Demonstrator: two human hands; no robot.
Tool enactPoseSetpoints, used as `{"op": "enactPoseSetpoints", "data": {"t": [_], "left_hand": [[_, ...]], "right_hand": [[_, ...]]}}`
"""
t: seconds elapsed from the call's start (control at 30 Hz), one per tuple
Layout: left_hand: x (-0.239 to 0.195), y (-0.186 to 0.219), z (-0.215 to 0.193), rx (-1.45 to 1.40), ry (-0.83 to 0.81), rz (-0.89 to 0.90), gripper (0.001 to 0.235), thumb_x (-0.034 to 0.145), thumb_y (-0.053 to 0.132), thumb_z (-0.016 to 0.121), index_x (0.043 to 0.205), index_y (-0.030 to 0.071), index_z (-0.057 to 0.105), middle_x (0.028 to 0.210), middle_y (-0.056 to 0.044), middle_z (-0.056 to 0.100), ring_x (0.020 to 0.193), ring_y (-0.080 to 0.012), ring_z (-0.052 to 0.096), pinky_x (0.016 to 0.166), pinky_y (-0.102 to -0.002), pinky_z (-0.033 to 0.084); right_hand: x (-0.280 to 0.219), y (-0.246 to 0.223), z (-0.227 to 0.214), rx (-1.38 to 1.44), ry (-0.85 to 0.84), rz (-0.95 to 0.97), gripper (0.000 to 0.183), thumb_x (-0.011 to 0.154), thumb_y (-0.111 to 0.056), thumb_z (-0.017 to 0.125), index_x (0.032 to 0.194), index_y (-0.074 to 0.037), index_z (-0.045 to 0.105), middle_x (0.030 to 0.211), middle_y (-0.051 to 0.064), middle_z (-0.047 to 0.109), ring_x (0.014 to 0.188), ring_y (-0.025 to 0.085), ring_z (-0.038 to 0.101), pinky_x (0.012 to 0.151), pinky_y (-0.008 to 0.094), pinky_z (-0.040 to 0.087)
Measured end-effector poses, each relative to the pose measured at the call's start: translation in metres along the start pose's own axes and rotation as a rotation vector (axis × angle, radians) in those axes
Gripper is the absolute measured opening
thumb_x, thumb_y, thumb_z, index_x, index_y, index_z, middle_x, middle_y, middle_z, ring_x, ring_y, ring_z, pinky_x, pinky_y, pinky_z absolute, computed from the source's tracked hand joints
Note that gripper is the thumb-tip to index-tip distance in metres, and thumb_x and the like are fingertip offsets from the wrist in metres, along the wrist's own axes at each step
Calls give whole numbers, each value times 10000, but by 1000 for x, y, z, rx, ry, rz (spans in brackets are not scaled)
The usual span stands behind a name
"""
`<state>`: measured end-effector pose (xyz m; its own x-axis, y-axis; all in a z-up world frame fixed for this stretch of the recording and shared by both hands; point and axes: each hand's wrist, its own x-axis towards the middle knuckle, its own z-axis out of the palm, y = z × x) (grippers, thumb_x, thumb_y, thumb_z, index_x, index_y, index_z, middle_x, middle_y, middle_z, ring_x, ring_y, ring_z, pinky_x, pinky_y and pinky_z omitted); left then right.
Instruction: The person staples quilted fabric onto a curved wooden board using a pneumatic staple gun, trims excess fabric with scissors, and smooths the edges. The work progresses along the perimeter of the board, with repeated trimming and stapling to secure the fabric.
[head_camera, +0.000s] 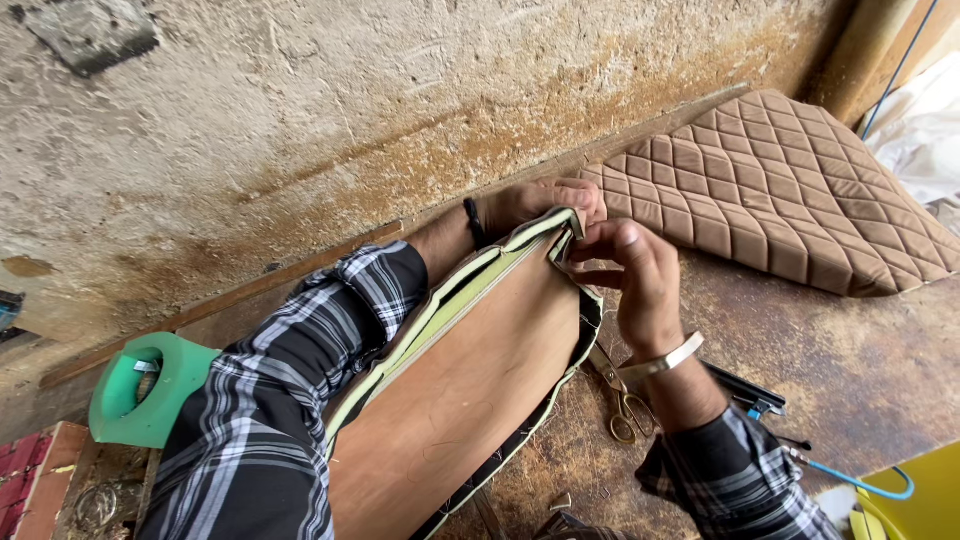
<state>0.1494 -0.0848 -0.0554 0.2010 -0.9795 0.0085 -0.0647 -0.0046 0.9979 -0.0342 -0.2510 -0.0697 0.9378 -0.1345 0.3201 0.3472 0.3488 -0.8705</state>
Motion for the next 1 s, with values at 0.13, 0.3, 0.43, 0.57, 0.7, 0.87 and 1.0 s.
{"op": "enactPoseSetpoints", "data": {"t": [0.13, 0.3, 0.43, 0.57, 0.7, 0.87, 1.0], "left_hand": [[-2, 26, 6, 450, 74, -66, 325, 1058, 420, 568, 1036, 104, 644, 1026, 27, 565, 1016, -100, 587, 940, -308, 508], [-8, 48, 11, 652, 87, -206, 350, 1042, 456, 526, 963, 130, 624, 864, 57, 602, 857, -80, 607, 801, -287, 541], [-19, 53, 4, 727, 180, -294, 416, 1094, 469, 527, 972, 75, 581, 851, -16, 503, 795, -154, 510, 738, -348, 481], [-12, 51, 6, 779, 127, -156, 417, 1061, 473, 521, 1020, 76, 644, 1033, -23, 563, 967, -135, 578, 871, -335, 505], [-11, 54, 12, 886, 112, -146, 413, 1061, 464, 521, 1002, 84, 669, 1084, -38, 588, 1033, -160, 605, 933, -349, 506], [-17, 52, 15, 911, 272, -83, 443, 1013, 530, 550, 1084, 111, 673, 1134, -65, 571, 1076, -182, 617, 955, -376, 554], [-22, 46, 27, 778, 485, -152, 604, 993, 601, 599, 1274, 82, 472, 1257, -119, 591, 1180, -196, 617, 987, -379, 578]], "right_hand": [[12, -7, -5, -175, -71, 133, 590, 979, -598, 490, 888, -56, 704, 689, 58, 706, 541, 129, 662, 480, 259, 537], [3, -16, -1, 463, -275, 47, 271, 1018, -210, 559, 818, -47, 642, 694, 71, 609, 543, 140, 515, 467, 292, 411], [3, -46, -19, 407, 102, -78, 273, 1106, -245, 581, 863, -120, 589, 725, 20, 570, 615, 132, 531, 527, 294, 420], [14, -34, -15, -93, -47, 297, 482, 999, -453, 440, 847, -80, 704, 657, 52, 672, 528, 159, 642, 474, 283, 512], [21, 14, 20, -55, -162, 312, 473, 1023, -466, 490, 827, -71, 661, 629, 64, 654, 492, 142, 602, 430, 266, 463], [16, 49, 41, 543, -73, 123, 384, 1060, -334, 587, 762, -94, 562, 577, 24, 507, 448, 124, 467, 403, 263, 368], [13, 69, 45, 686, -29, 77, 363, 1033, -278, 582, 717, -115, 507, 523, 15, 455, 393, 124, 407, 362, 271, 343]]}}
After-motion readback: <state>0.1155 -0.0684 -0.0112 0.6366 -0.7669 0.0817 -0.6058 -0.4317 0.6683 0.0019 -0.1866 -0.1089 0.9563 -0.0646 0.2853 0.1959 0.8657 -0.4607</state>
